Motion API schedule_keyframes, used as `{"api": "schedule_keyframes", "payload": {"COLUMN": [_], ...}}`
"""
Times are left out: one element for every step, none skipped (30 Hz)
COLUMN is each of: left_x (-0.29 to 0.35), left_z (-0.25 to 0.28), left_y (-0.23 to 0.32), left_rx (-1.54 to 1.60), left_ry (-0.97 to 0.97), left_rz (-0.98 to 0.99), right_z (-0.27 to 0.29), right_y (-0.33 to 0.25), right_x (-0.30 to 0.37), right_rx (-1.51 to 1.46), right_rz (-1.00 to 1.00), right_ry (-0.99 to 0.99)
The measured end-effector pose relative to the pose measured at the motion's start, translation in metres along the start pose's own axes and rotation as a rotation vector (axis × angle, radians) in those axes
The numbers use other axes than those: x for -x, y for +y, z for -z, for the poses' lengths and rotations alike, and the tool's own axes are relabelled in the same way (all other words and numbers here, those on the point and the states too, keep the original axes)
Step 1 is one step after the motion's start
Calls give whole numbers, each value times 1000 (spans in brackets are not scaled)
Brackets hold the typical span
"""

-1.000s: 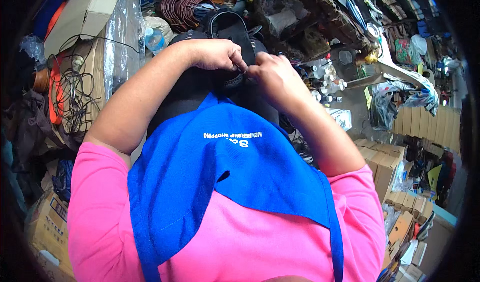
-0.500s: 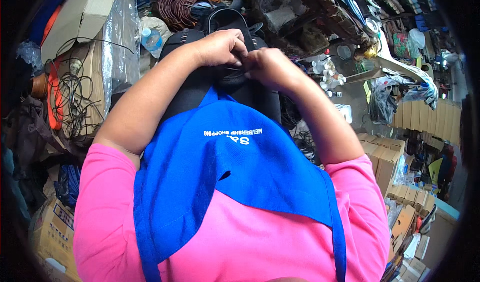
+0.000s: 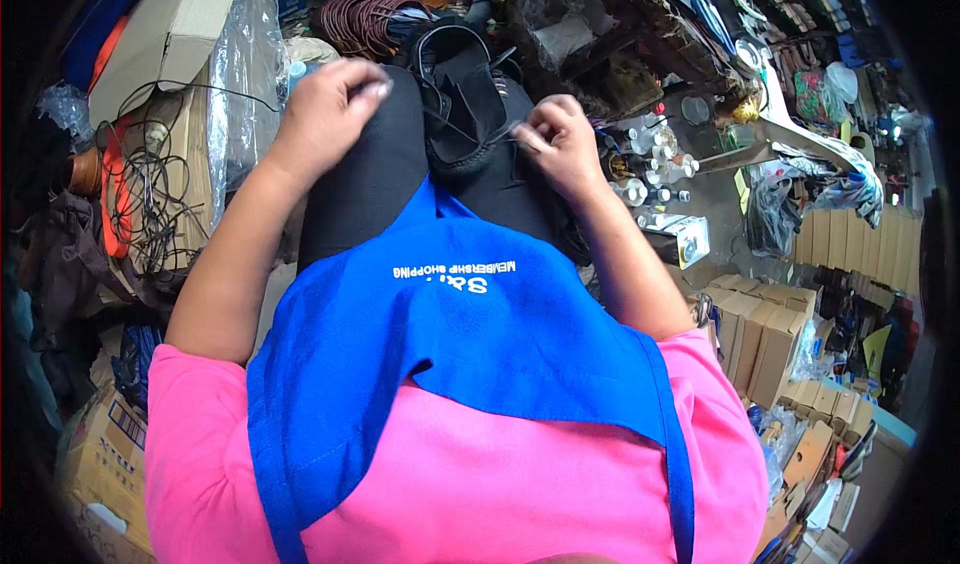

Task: Hand-sewing the interior edge or lining of a black shoe using a needle and thread.

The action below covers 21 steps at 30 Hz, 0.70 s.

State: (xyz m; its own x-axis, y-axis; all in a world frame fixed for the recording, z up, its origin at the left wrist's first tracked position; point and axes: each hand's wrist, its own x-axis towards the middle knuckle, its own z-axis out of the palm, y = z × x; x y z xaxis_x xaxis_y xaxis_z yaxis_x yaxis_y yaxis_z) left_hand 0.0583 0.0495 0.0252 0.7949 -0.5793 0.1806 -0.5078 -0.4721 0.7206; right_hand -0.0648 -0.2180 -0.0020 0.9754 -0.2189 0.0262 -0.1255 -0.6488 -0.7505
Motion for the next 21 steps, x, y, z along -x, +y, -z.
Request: {"api": "schedule_keyframes", "payload": {"left_x": [-6, -8, -12, -13, -14, -12, -12, -12, -13, -15, -23, -19, -16, -14, -13, -16, -17, -17, -17, -18, -11], "left_z": [-8, -12, -20, -26, -32, -38, -39, -40, -41, -39, -30, -17, -16, -18, -21, -22, -20, -6, 13, 31, 45], "left_y": [-7, -1, 9, 18, 25, 34, 50, 45, 35, 25, 10, -17, -25, -30, -34, -24, -15, -13, -23, -40, -64], "left_rx": [330, 329, 772, 1212, 1364, 1516, 1522, 1525, 1681, 1839, 1751, 1732, 1707, 1682, 1683, 1618, 1543, 1287, 1006, 721, 725], "left_ry": [60, 67, -1, -63, -138, -217, -141, -129, -191, -266, -209, -237, -249, -260, -251, -138, -27, -74, -237, -390, -395], "left_rz": [5, 7, 70, 136, 157, 178, 312, 316, 324, 326, 488, 409, 416, 423, 424, 558, 697, 708, 635, 551, 548], "right_z": [-7, -13, -13, -16, -18, -18, -14, -11, -9, -5, 3, 8, 6, 3, 2, 3, 7, 14, 21, 34, 50], "right_y": [14, 21, 27, 17, 15, 13, 3, -13, -32, -21, 4, 15, -4, 1, 3, 8, 15, 24, 33, 54, 58], "right_x": [-7, -17, -17, -20, -23, -21, -18, -15, -16, -11, -5, 6, 10, 16, 15, 17, 17, 18, 21, 26, 28], "right_rx": [-18, -42, -511, -975, -1275, -1272, -1489, -1706, -1710, -1706, -1704, -1679, -1451, -1478, -1453, -1423, -1417, -1411, -1356, -1220, -750], "right_rz": [147, 164, -80, -333, -312, -312, -396, -486, -628, -631, -421, -217, -287, -282, -289, -298, -355, -410, -477, -485, -429], "right_ry": [222, 380, 388, 364, 335, 330, 263, 180, 237, 236, -31, -306, -148, -182, -172, -148, -166, -183, -225, -305, -327]}}
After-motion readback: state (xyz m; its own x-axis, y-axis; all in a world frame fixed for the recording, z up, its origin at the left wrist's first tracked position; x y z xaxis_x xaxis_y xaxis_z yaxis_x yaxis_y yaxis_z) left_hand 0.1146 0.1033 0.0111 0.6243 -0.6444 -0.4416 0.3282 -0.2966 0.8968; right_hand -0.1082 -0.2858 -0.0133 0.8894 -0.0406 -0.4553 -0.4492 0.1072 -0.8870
